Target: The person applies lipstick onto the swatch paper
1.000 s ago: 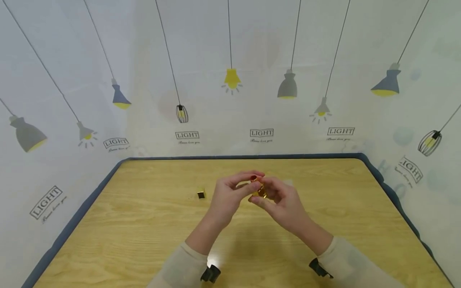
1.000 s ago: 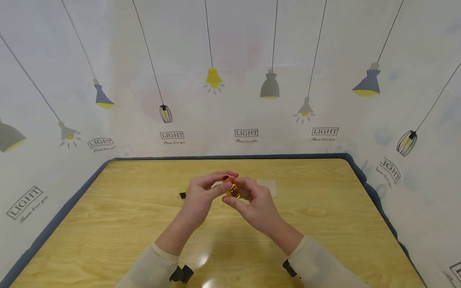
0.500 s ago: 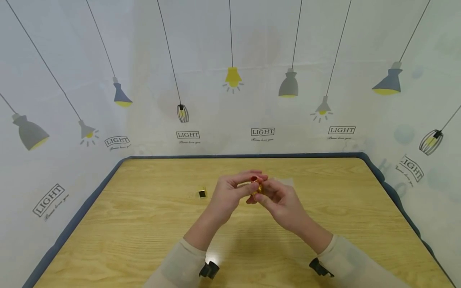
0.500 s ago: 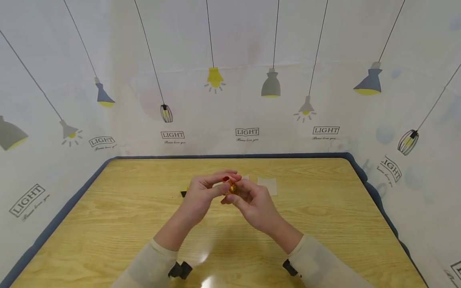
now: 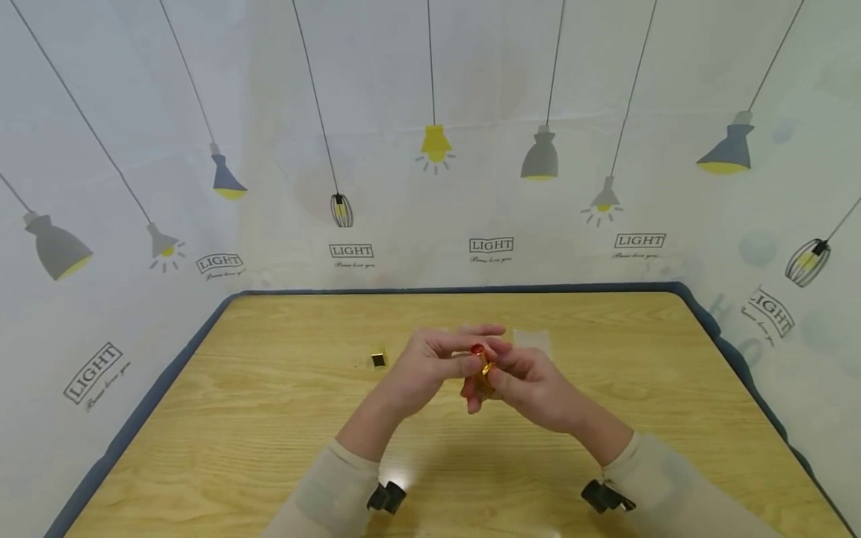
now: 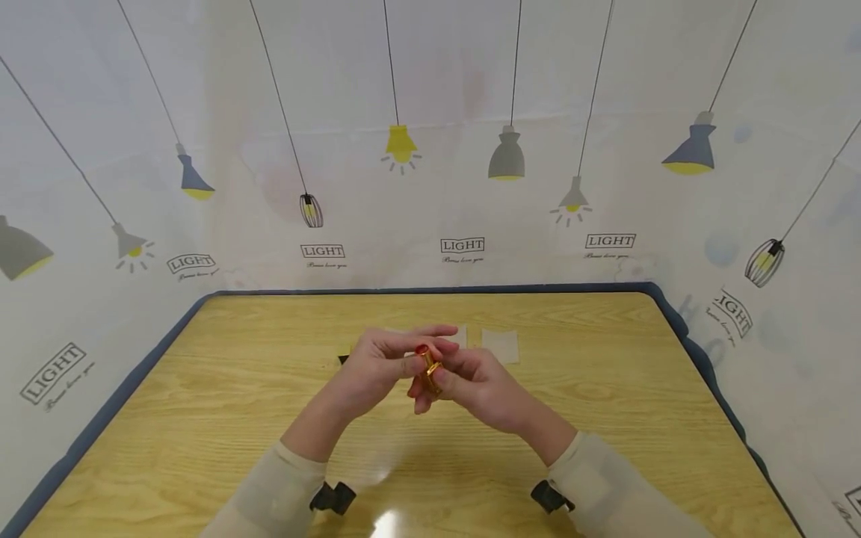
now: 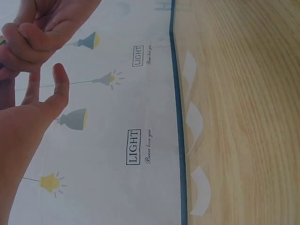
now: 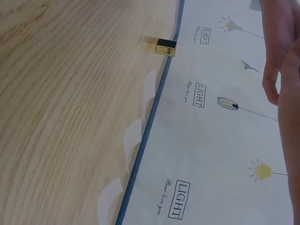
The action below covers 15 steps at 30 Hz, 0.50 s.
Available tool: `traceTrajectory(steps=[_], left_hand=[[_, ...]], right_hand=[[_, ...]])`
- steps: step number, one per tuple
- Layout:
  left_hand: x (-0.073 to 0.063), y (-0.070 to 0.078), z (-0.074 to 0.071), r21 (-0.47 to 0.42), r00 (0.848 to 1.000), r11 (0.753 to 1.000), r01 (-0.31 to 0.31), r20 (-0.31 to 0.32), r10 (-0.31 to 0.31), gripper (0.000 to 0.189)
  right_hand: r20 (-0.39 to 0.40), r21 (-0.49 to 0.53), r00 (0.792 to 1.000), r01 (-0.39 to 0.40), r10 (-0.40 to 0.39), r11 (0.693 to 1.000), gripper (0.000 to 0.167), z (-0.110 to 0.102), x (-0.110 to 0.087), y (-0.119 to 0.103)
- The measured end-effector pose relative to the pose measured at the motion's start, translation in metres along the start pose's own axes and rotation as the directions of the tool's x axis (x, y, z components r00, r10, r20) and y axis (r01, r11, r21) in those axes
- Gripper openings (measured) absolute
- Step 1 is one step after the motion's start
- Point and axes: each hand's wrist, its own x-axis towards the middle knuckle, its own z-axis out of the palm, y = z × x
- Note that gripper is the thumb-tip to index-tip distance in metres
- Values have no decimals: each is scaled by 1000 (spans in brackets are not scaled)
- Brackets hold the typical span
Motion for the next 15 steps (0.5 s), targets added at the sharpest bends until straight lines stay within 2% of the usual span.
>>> traceTrajectory(steps=[3,8,12,15], left_hand=[[0,0,0,-50,998,999,-16,52,19,57],[0,2,1,-62,996,998,-19,84,24,69],[0,4,4,-67,994,997,-29,105,36,75],[0,5,5,-75,995,997,-30,98,37,75]], right_hand=[[76,125,997,-21,11,992,38,0,1,-2],[146,264,988,-80,42,961,40,-1,1,-6],[184,346,981,-121,59,930,41,0,0,-8],[190,364,980,-124,57,923,43,1,-1,-9]])
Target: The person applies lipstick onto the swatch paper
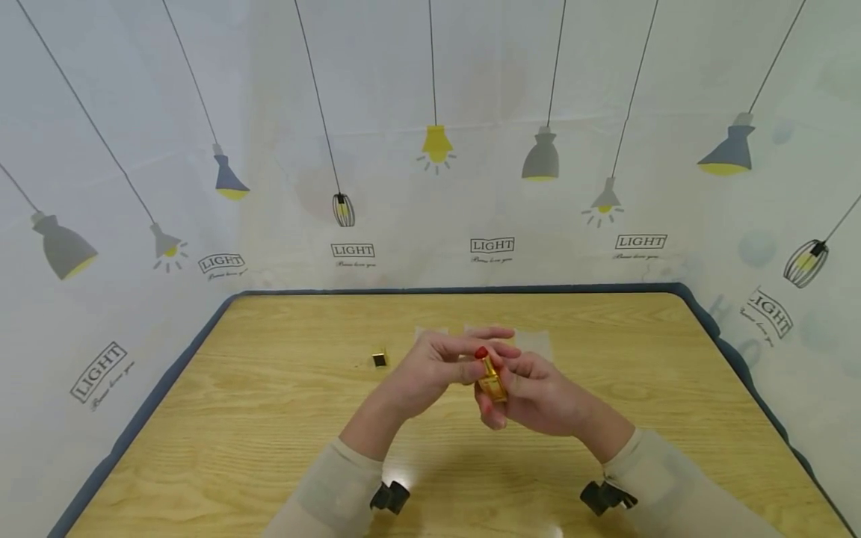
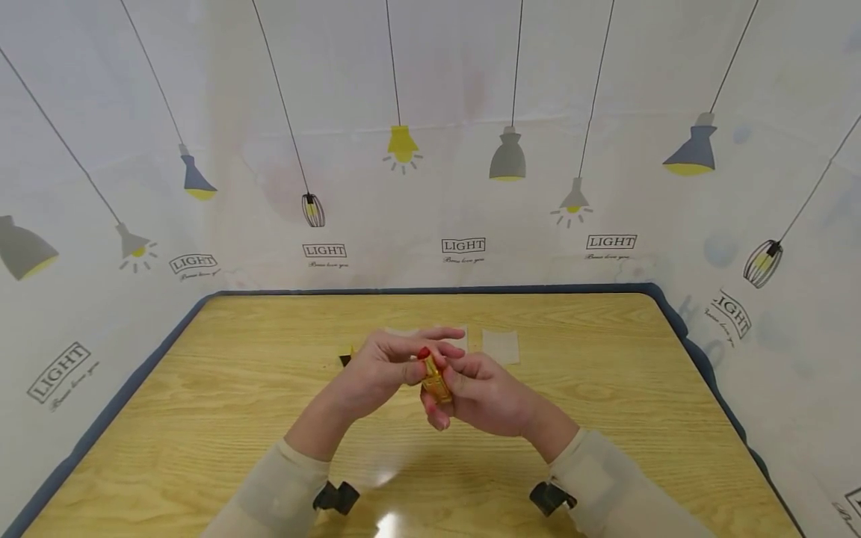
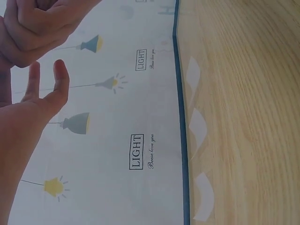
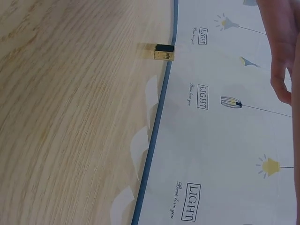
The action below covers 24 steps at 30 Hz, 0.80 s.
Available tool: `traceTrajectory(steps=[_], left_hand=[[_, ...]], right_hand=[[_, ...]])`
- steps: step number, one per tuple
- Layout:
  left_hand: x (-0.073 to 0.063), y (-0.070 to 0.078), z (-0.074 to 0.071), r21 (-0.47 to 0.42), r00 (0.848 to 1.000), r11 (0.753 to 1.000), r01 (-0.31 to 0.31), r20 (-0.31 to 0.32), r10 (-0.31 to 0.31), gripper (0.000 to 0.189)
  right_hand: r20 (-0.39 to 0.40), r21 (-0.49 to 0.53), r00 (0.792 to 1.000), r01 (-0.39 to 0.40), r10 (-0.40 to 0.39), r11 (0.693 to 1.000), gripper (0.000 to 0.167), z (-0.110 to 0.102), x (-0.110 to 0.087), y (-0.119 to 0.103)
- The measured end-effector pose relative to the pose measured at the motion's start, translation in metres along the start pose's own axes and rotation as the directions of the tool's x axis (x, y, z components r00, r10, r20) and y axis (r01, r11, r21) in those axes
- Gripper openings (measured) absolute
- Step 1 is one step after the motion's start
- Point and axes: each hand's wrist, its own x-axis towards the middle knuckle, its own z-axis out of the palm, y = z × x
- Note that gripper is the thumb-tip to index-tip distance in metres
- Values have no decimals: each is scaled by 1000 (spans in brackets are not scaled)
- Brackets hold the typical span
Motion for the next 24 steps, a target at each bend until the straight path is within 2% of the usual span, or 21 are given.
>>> traceTrajectory(steps=[6,9,12,15,18,20,22,23,24], left_hand=[[2,1,2,46,995,999,0,-101,5,76],[4,1,3,36,990,999,-6,-143,11,68],[7,-1,3,10,987,1000,27,-158,-25,52],[12,-3,1,45,982,995,87,-170,-78,44],[18,-9,-4,150,973,977,153,-193,-123,47],[23,-15,-9,256,964,946,201,-225,-143,49],[28,-23,-14,364,950,897,252,-271,-157,49],[30,-26,-16,426,940,859,285,-298,-164,48],[34,-30,-18,497,934,811,309,-321,-159,47]], right_hand=[[-79,-28,997,3,-5,1000,50,0,-2,-4],[-149,-43,989,3,-9,999,50,-1,-3,-8],[-249,-58,968,-3,-11,998,43,-2,-7,-12],[-343,-64,939,5,-27,998,37,-4,-11,-17],[-440,-79,897,23,-55,997,34,-9,-16,-24],[-507,-95,859,30,-74,995,35,-15,-19,-29],[-588,-110,804,21,-82,994,35,-22,-22,-34],[-630,-110,772,14,-81,994,34,-27,-23,-37],[-668,-117,740,6,-83,993,35,-31,-25,-40]])
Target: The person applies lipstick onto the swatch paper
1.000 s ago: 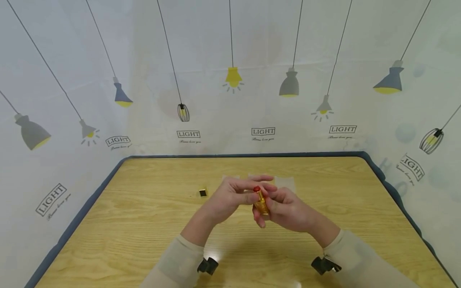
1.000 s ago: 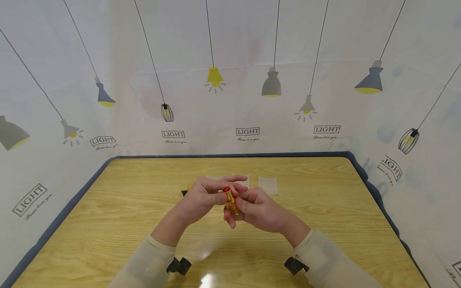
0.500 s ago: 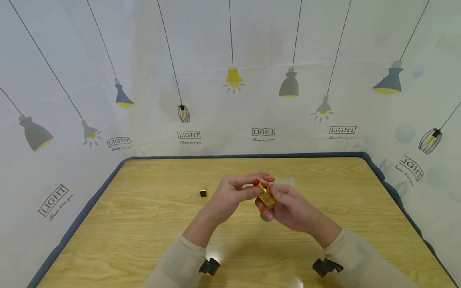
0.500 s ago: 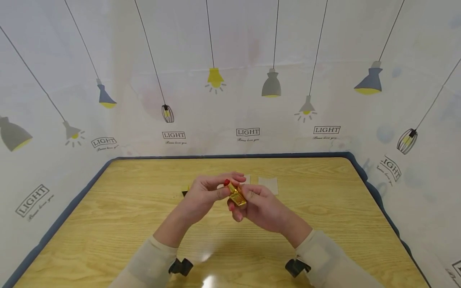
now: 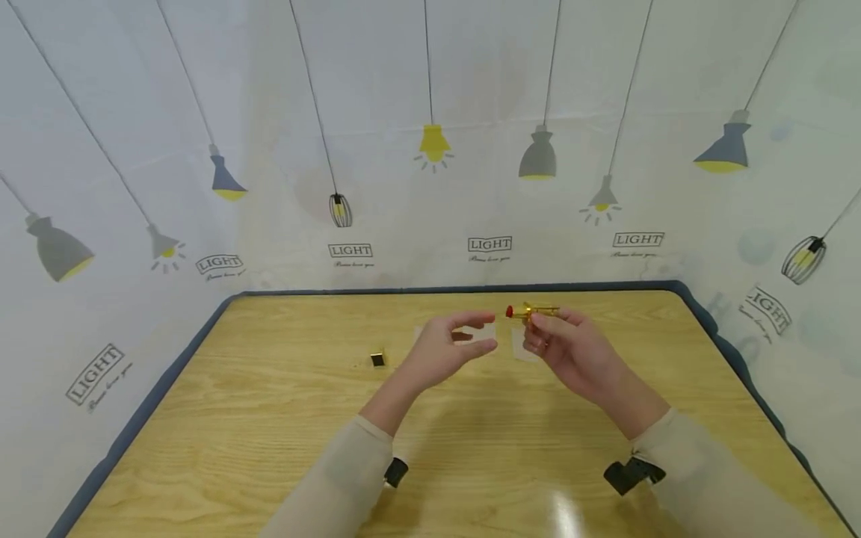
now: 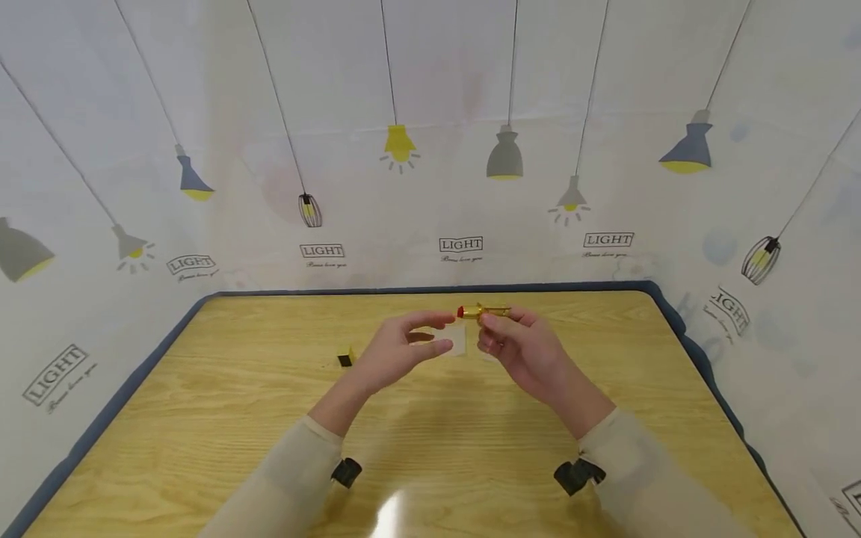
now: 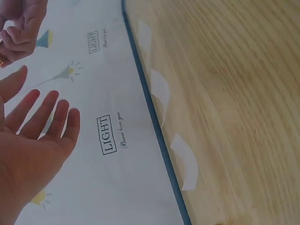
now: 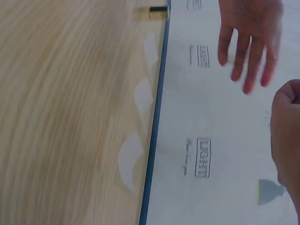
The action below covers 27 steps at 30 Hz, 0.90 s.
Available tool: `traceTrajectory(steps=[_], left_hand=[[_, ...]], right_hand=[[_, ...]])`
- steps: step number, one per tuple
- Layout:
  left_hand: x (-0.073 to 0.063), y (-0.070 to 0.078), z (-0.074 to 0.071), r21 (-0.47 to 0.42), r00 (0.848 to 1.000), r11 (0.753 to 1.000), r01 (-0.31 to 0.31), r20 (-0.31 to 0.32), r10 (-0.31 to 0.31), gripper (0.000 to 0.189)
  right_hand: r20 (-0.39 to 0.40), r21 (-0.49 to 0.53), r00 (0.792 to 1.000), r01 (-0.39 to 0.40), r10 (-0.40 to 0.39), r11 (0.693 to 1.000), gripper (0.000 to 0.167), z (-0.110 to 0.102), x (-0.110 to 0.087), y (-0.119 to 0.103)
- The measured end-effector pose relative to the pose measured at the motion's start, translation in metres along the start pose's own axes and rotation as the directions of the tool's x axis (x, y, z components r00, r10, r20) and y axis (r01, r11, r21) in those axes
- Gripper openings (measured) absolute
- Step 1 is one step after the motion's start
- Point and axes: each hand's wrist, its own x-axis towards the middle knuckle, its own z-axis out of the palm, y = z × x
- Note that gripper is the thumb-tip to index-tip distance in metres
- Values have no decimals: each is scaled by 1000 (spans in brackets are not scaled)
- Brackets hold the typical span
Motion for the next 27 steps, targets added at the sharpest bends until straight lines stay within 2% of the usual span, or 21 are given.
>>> traceTrajectory(steps=[2,3,5,7,10,11,12,13,15,17,18,21,23,27], left_hand=[[10,-6,3,168,999,986,24,-26,-20,43],[16,-8,5,261,999,965,30,-30,-23,42],[28,-13,8,421,1000,907,28,-14,-24,41],[40,-19,13,533,999,846,10,24,-26,41],[58,-29,20,659,996,751,-33,88,-34,44],[63,-32,22,691,993,721,-40,105,-46,45],[68,-34,25,719,991,693,-46,118,-57,47],[72,-37,27,746,990,665,-50,127,-68,48],[78,-42,32,781,987,623,-46,132,-94,51],[82,-45,37,803,984,595,-30,127,-121,52],[84,-46,40,815,984,578,-29,125,-126,53],[86,-48,46,849,982,527,-40,130,-135,57],[88,-50,50,869,981,491,-57,139,-132,59],[89,-55,55,887,980,457,-72,149,-134,62]], right_hand=[[-101,-17,995,-15,13,1000,34,-10,5,-3],[-144,-23,989,-24,21,999,32,-14,7,-4],[-214,-37,976,-45,36,998,31,-24,11,-5],[-276,-42,959,-72,57,997,32,-33,15,-4],[-368,-47,925,-120,94,992,16,-45,20,0],[-399,-46,911,-133,104,990,8,-48,21,2],[-428,-44,896,-149,116,988,7,-52,22,3],[-453,-47,882,-165,127,985,19,-55,24,5],[-500,-55,855,-191,139,980,36,-60,26,9],[-527,-74,837,-221,150,973,38,-65,28,14],[-536,-81,829,-240,161,967,33,-66,30,16],[-546,-105,815,-294,192,950,27,-71,32,22],[-539,-136,815,-335,215,932,28,-72,32,25],[-528,-214,816,-394,233,894,36,-75,31,30]])
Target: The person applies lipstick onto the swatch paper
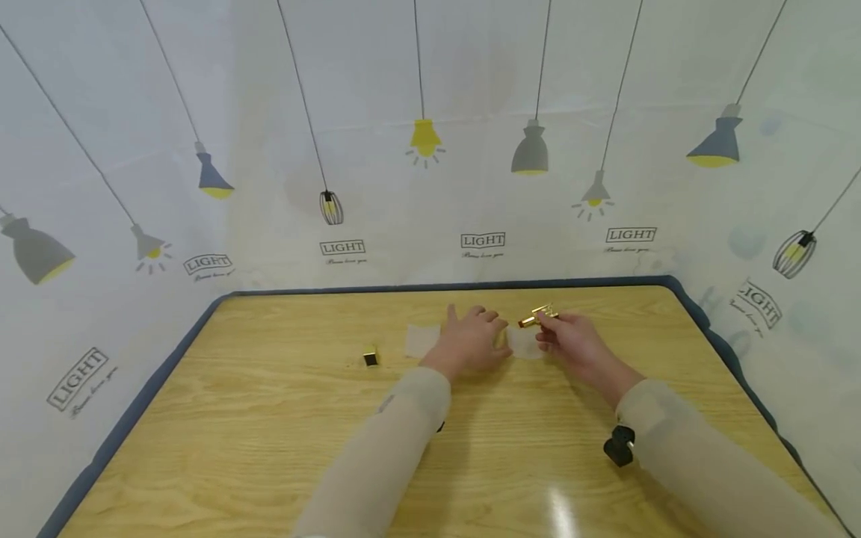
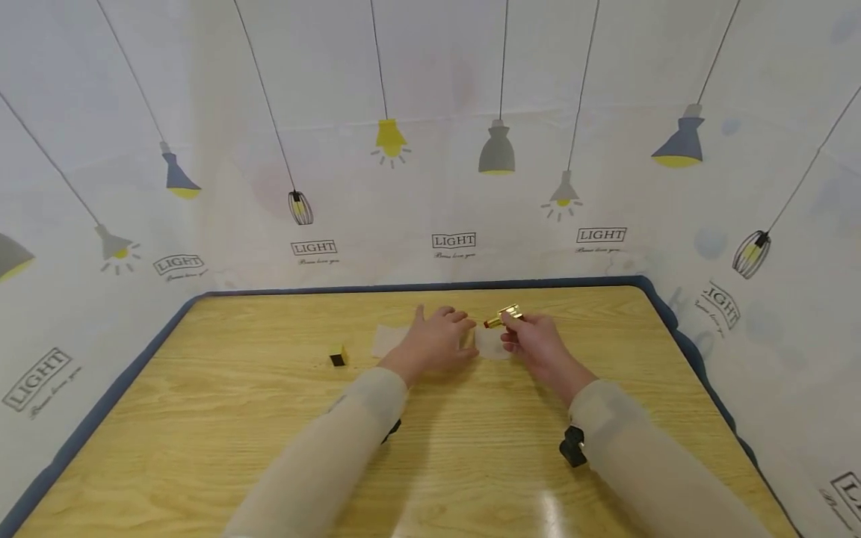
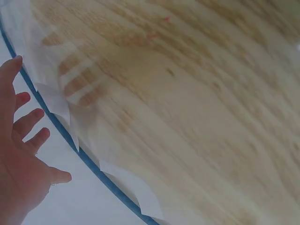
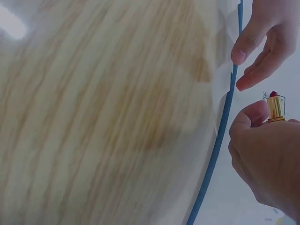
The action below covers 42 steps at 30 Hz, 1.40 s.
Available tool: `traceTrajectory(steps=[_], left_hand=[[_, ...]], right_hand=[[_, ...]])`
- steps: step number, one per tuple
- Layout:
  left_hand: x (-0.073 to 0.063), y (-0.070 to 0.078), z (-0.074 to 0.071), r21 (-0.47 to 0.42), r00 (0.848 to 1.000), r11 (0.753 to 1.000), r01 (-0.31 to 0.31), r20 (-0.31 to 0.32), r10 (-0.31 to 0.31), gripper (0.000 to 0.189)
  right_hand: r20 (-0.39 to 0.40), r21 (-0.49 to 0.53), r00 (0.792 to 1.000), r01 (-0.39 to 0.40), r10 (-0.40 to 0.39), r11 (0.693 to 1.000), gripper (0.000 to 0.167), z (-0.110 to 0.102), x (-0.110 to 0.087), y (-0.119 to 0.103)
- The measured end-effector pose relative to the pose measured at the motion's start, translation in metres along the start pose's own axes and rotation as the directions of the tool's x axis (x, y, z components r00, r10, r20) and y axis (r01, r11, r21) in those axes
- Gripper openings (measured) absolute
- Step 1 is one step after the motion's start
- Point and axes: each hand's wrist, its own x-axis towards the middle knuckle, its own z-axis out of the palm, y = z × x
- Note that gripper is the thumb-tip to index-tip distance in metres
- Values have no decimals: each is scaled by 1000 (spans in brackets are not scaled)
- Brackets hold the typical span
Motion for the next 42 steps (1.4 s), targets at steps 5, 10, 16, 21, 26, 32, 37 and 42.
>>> traceTrajectory(steps=[5,10,16,21,26,32,37,42], left_hand=[[3,0,4,-4,999,1000,10,34,-10,63],[5,1,5,4,999,1000,-6,52,6,59],[8,-1,7,-22,997,1000,-12,77,13,53],[9,-3,8,-61,997,998,-14,79,19,51],[10,-4,9,-93,998,996,-6,66,12,50],[12,-4,12,-122,997,992,-15,68,23,52],[11,-5,13,-141,997,990,-32,62,41,53],[13,-7,13,-144,998,989,-37,50,45,53]], right_hand=[[15,-51,1000,5,-4,999,40,0,1,3],[28,-82,999,28,-26,996,48,2,1,6],[26,-346,995,102,-99,933,50,5,7,12],[20,-464,991,127,-133,877,43,6,11,13],[24,-497,990,132,-139,858,44,5,14,13],[40,-542,994,106,-100,834,48,1,18,15],[80,-536,994,104,-72,838,48,-3,22,17],[83,-536,994,108,-74,837,51,-4,24,19]])
